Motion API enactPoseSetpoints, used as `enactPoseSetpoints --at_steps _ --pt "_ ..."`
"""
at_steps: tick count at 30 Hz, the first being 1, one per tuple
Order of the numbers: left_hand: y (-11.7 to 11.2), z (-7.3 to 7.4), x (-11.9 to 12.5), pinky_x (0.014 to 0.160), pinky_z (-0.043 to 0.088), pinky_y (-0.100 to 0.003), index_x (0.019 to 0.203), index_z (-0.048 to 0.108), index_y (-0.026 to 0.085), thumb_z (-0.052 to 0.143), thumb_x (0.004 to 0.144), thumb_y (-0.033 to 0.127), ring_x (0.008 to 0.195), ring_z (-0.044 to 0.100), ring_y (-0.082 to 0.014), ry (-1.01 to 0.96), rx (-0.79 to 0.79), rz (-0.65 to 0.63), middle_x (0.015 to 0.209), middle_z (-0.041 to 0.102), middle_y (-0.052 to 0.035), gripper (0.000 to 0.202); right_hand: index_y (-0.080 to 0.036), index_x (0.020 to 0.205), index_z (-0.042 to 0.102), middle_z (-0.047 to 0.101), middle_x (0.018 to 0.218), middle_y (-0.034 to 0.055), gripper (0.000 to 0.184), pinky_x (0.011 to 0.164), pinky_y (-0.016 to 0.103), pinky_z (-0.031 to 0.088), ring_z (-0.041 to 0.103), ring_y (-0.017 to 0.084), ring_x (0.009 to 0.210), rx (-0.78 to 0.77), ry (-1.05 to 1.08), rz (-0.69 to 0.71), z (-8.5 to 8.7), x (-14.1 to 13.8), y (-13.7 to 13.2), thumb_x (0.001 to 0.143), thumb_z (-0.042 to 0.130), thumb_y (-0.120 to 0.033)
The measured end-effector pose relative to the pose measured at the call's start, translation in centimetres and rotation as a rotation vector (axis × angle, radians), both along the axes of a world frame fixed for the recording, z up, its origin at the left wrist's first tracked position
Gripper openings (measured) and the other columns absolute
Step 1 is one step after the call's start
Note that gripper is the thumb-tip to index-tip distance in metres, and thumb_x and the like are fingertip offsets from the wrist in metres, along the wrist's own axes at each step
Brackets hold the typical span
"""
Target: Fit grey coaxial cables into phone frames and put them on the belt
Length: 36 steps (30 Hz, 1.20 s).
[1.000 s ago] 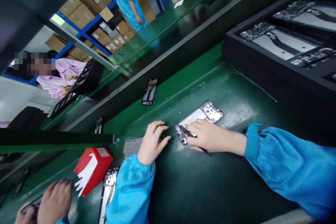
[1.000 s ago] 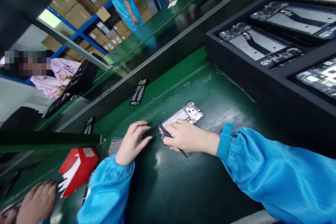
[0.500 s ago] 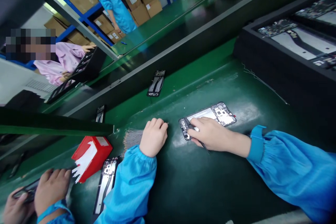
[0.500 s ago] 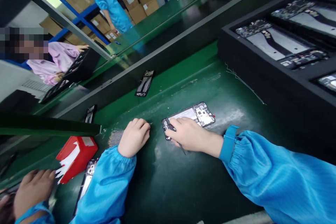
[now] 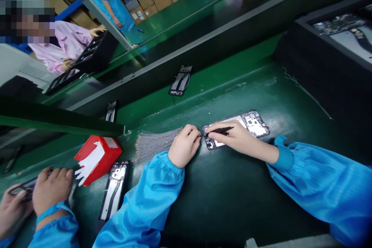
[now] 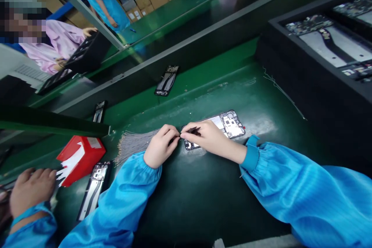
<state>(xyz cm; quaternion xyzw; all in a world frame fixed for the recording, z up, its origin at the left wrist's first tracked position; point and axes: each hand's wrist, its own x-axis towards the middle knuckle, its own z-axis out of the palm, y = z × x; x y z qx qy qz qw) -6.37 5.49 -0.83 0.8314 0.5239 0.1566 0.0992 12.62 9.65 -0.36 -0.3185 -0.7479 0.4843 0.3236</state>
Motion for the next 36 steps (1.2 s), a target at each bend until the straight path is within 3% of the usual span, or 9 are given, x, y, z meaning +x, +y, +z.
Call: enactPoseSetpoints --at_steps 5,12,36 --pt "-0.5 0.4 0.4 0.072 0.045 -0.026 0.081 0.056 0.017 0.041 0.086 0.018 0.078 0.052 -0.0141 0.038 0.041 0.031 0.084 0.054 -0.0043 0.015 -0.018 0.082 0.064 0.060 0.074 0.0009 0.015 0.062 0.023 0.042 0.055 0.011 0.068 0.059 -0.044 0.006 0.1 0.3 -0.2 0.082 0.050 -0.024" --pt "-1.4 0.0 1.2 0.066 0.044 -0.025 0.080 0.056 0.016 0.040 0.088 0.020 0.071 0.050 -0.0139 -0.010 -0.028 0.035 0.075 0.052 -0.0035 0.018 -0.019 0.083 0.057 0.057 0.080 0.0014 0.006 0.066 0.024 0.043 0.054 0.011 0.073 0.099 -0.065 0.031 -0.4 0.4 -0.2 0.080 0.052 -0.018" --pt "-1.8 0.3 1.3 0.061 0.044 -0.024 0.078 0.058 0.015 0.041 0.087 0.022 0.066 0.051 -0.0132 0.028 0.008 0.039 0.071 0.054 -0.0039 0.021 -0.017 0.076 0.057 0.060 0.071 -0.0004 0.002 0.059 0.023 0.043 0.056 0.011 0.066 0.045 -0.135 -0.025 -0.3 0.2 -0.1 0.076 0.056 -0.019"
